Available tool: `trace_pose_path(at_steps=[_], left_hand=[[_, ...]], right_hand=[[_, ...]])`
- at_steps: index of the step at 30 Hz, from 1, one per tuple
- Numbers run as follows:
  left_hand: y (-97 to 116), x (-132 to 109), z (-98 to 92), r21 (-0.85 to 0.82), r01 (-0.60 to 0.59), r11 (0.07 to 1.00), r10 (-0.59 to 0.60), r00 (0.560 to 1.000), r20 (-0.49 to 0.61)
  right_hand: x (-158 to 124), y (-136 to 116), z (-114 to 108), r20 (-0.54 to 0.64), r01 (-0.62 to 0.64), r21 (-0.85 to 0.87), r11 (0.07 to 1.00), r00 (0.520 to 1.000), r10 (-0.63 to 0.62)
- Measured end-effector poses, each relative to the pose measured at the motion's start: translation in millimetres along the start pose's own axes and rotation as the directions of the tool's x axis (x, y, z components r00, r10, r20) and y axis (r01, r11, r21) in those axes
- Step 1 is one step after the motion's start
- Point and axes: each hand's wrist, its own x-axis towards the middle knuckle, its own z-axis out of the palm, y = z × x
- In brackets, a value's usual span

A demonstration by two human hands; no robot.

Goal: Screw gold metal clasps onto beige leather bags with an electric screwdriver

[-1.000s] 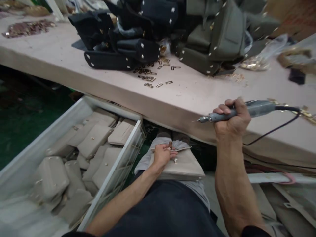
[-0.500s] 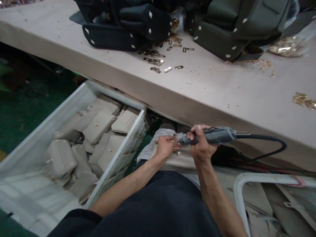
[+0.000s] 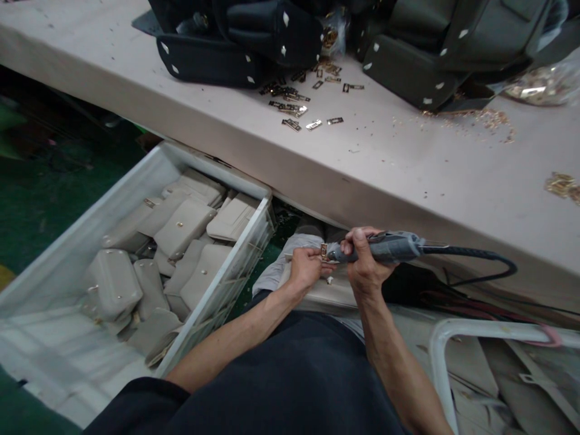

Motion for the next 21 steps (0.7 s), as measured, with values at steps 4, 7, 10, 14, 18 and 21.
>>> trace_pose_path(at_steps=[4,7,10,14,18,21], left_hand=[[1,-1,-0.1,0.002,-0.004,1.0,0.004,1.0,-0.003],[1,-1,0.1,-0.008,0.004,1.0,-0.004,1.0,-0.024],[-1,0,-0.2,-0.012,0.002,1.0,-0.002,1.0,-0.013],[-4,3,-0.7,0.009,-0.014,1.0,0.014,1.0,-0.003],[-8,4,-2.0,0.037,-0.029,0.999,0.029,0.999,0.015],[-11,5,-4.1,0.036,-0.053,0.998,0.052,0.998,0.029]], right_hand=[[-2,1,2,0.003,-0.005,-0.034,0.999,1.0,0.005],[-3,1,4,0.023,-0.008,-0.042,0.999,1.0,0.008],[-4,1,2,0.076,-0.006,-0.066,0.998,0.997,0.011],[-5,0,-5,0.221,-0.02,-0.159,0.987,0.974,0.056],[-1,-1,-7,0.352,-0.02,-0.219,0.976,0.931,0.098],[2,-2,-4,0.448,-0.052,-0.203,0.978,0.883,0.14]])
